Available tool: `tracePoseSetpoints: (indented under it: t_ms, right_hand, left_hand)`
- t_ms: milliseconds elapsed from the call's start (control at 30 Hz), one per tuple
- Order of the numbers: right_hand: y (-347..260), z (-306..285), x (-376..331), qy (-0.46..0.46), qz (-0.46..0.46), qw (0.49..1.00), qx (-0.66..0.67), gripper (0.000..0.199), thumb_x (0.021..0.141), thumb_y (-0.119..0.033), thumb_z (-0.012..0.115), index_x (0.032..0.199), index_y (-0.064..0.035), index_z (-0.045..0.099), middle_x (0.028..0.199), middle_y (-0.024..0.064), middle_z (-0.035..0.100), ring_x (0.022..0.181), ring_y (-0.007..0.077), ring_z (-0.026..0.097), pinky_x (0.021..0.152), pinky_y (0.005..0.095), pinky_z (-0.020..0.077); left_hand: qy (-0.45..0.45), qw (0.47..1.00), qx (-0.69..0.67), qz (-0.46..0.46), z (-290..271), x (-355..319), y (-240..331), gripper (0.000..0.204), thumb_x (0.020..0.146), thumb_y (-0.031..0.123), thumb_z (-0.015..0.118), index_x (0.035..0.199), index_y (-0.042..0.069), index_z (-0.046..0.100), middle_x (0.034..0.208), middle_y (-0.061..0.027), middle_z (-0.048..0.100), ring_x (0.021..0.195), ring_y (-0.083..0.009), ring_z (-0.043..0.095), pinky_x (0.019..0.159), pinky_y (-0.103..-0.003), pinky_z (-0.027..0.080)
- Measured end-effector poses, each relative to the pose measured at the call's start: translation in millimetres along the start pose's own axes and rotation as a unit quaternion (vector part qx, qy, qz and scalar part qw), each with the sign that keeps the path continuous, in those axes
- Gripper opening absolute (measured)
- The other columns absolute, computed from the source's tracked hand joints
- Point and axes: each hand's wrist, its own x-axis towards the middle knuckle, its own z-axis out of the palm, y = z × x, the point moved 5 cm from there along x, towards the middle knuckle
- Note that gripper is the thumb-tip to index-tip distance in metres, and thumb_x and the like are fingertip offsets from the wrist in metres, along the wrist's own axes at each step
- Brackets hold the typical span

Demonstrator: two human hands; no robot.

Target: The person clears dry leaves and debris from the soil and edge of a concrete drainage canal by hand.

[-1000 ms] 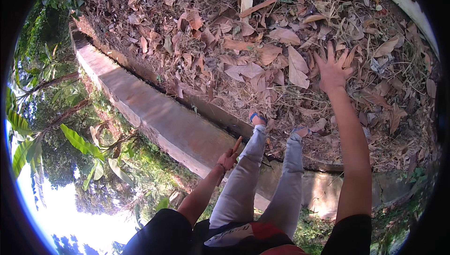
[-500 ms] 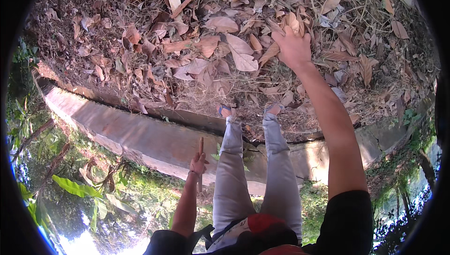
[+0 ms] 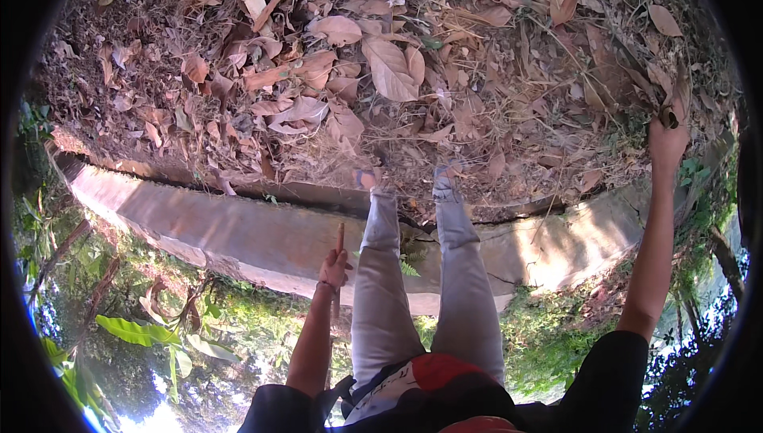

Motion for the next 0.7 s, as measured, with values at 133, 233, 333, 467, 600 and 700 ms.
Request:
tracePoseSetpoints:
  t_ms: [133, 233, 333, 467, 600, 700]
  right_hand:
    - [52, 2, 0, -0.006, 0.161, 0.981, -0.111, 0.055, 0.078, -0.025, 0.061, 0.127, -0.0057, 0.046, 0.113, 0.0213, 0.058, 0.102, 0.0393, 0.056, 0.087, 0.0476, 0.0444]
    - [167, 55, -16, -0.028, 0.249, 0.957, -0.145, 0.067, 0.08, -0.032, 0.057, 0.139, -0.013, 0.032, 0.134, 0.0204, 0.042, 0.119, 0.0385, 0.043, 0.096, 0.0502, 0.0332]
    - [180, 97, -55, 0.004, 0.305, 0.952, -0.018, 0.071, 0.081, -0.032, 0.057, 0.143, -0.0186, 0.025, 0.143, 0.0232, 0.024, 0.127, 0.042, 0.028, 0.105, 0.0515, 0.0176]
    - [-38, 45, -91, 0.003, 0.248, 0.968, -0.024, 0.076, 0.077, -0.027, 0.064, 0.142, -0.0345, 0.026, 0.146, 0.0293, 0.001, 0.132, 0.0567, 0.003, 0.099, 0.0655, 0.0204]
    - [-150, 11, -103, 0.025, 0.032, 0.999, -0.022, 0.068, 0.073, -0.025, 0.069, 0.134, -0.0364, 0.04, 0.147, 0.0196, 0.012, 0.131, 0.0528, 0.01, 0.096, 0.069, 0.0202]
    - [-195, 34, -85, 0.017, -0.046, 0.999, 0.006, 0.061, 0.073, -0.026, 0.067, 0.129, -0.0352, 0.045, 0.142, 0.0153, 0.021, 0.13, 0.049, 0.014, 0.089, 0.0686, 0.0281]
  left_hand:
    - [0.017, 1.0, -0.006, -0.01, -12, -9, 11, 0.03, 0.093, 0.036, 0.048, 0.1, 0.007, 0.047, 0.068, -0.0092, 0.06, 0.037, -0.0126, 0.045, 0.034, -0.028, 0.035]
    - [-0.002, 1.0, 0.025, 0.004, -15, 1, 23, 0.029, 0.093, 0.036, 0.048, 0.098, 0.008, 0.047, 0.067, -0.0087, 0.059, 0.037, -0.012, 0.044, 0.033, -0.027, 0.034]
    - [-0.013, 0.998, 0.045, 0.037, -18, 12, 27, 0.031, 0.093, 0.038, 0.048, 0.096, 0.008, 0.049, 0.067, -0.0082, 0.06, 0.037, -0.011, 0.046, 0.033, -0.025, 0.035]
    - [-0.03, 0.996, 0.085, 0.023, -26, 7, 56, 0.035, 0.089, 0.041, 0.055, 0.084, 0.006, 0.052, 0.061, -0.0051, 0.057, 0.038, -0.0096, 0.047, 0.034, -0.024, 0.036]
    - [-0.058, 0.98, 0.169, 0.081, -14, 2, 146, 0.037, 0.085, 0.04, 0.061, 0.072, 0.006, 0.055, 0.058, -0.0027, 0.056, 0.04, -0.0079, 0.047, 0.036, -0.024, 0.035]
    - [-0.073, 0.973, 0.17, 0.139, 4, 6, 201, 0.041, 0.084, 0.041, 0.063, 0.062, 0.007, 0.055, 0.054, -0.0013, 0.055, 0.04, -0.0071, 0.048, 0.035, -0.023, 0.035]
